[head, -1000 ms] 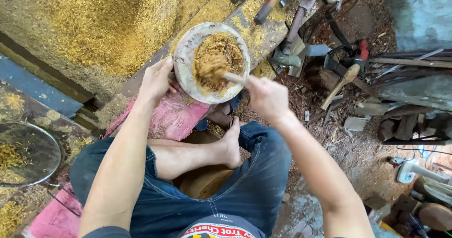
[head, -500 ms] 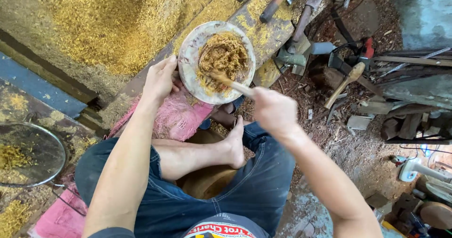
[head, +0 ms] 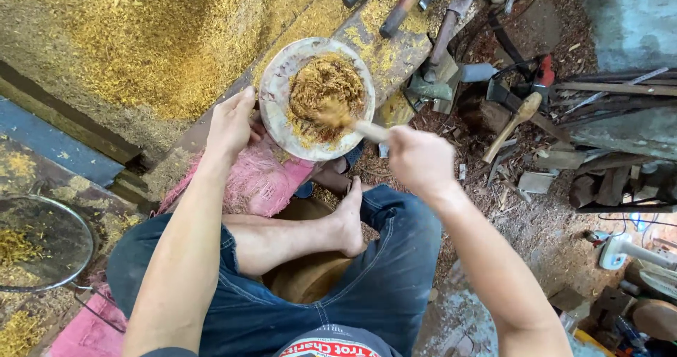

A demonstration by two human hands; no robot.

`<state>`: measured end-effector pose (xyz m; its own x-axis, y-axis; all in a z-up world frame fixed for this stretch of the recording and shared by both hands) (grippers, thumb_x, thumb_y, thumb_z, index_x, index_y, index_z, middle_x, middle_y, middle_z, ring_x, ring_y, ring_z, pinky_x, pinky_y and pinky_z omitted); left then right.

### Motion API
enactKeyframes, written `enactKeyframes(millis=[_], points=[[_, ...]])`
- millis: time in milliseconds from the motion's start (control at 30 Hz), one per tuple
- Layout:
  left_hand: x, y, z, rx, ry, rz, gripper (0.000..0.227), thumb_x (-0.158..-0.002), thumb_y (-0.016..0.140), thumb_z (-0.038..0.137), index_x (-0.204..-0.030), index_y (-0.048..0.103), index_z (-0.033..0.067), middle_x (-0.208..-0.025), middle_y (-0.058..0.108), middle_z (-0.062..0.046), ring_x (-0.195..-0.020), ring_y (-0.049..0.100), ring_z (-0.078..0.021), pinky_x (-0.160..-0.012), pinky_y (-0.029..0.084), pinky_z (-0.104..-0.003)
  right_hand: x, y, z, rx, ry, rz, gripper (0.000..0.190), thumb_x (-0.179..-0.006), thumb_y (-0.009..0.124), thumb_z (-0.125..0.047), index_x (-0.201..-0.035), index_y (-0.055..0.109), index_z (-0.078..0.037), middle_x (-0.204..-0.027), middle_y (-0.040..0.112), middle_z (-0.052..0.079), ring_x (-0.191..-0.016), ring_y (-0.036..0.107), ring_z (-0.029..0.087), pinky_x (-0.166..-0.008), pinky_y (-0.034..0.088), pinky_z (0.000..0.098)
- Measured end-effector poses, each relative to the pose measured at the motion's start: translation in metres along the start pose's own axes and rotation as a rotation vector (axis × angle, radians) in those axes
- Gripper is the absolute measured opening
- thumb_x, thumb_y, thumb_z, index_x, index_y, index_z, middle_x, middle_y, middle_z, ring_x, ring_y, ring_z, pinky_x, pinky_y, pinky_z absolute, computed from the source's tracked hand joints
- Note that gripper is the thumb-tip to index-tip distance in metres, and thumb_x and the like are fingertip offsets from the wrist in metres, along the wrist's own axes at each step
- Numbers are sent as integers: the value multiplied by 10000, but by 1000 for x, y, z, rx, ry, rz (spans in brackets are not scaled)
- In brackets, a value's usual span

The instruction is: Sift sawdust or similar material through a screen and mix it in a bowl using a stick.

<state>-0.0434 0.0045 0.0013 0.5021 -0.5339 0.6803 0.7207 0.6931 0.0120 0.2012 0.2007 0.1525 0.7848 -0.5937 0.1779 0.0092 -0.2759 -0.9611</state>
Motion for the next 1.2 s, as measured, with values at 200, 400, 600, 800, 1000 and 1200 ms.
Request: enactKeyframes(millis=[200, 400, 600, 800, 1000, 1200], points=[[2, -1, -3, -8, 19, -22, 503, -1063, 507, 430, -1342, 683, 51, -905, 723, -87, -608, 648, -120, -506, 504, -261, -40, 3, -16, -66, 44, 103, 126, -957, 681, -264, -1000, 757, -173, -727, 703, 143, -673, 701, 370, -604, 555, 491], [3, -3, 4, -20, -41, 16, 523, -1048, 508, 447, -1417, 612, 91, -955, 725, -62, -579, 641, -131, -485, 480, -269, -25, -15, 1, 69, 27, -73, 144, -984, 635, -247, -1010, 748, -162, -690, 692, 126, -601, 688, 335, -531, 533, 466], [7, 3, 4, -17, -19, -4, 515, -1044, 526, 396, -1447, 616, 87, -980, 739, -95, -572, 609, -109, -485, 482, -256, -55, -22, 20, 173, -167, 33, 252, -1065, 591, -224, -839, 650, -129, -658, 635, 74, -551, 637, 245, -479, 478, 388], [1, 3, -2, 73, -46, -66, 504, -1007, 586, 317, -1459, 536, 98, -977, 745, -37, -526, 593, -87, -417, 463, -240, -6, -1, 49, 106, -274, 84, 182, -1073, 613, -199, -919, 678, -126, -656, 609, 77, -514, 603, 232, -451, 465, 375], [-5, 11, -6, -6, -4, -67, 463, -1037, 596, 304, -1440, 619, 78, -845, 708, -48, -490, 551, -73, -416, 458, -238, 8, 9, 4, 11, -337, 234, 102, -1006, 673, -165, -1081, 729, -124, -699, 605, 55, -569, 617, 227, -502, 486, 375], [-8, 7, -13, 141, -15, -120, 433, -1030, 588, 258, -1425, 621, 83, -832, 723, -17, -488, 579, -73, -415, 465, -229, -57, -12, 4, 197, -416, 253, 93, -1000, 650, -154, -1076, 699, -133, -721, 582, 40, -597, 612, 242, -507, 474, 383]])
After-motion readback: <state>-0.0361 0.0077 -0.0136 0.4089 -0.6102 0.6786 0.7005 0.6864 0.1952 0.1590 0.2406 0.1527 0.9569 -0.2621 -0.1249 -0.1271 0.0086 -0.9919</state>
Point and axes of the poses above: each hand's wrist, its own x-axis away from the middle knuckle, its own y-axis out of the palm, z = x × y, the point moved 4 cm from there along -x, towards the middle knuckle
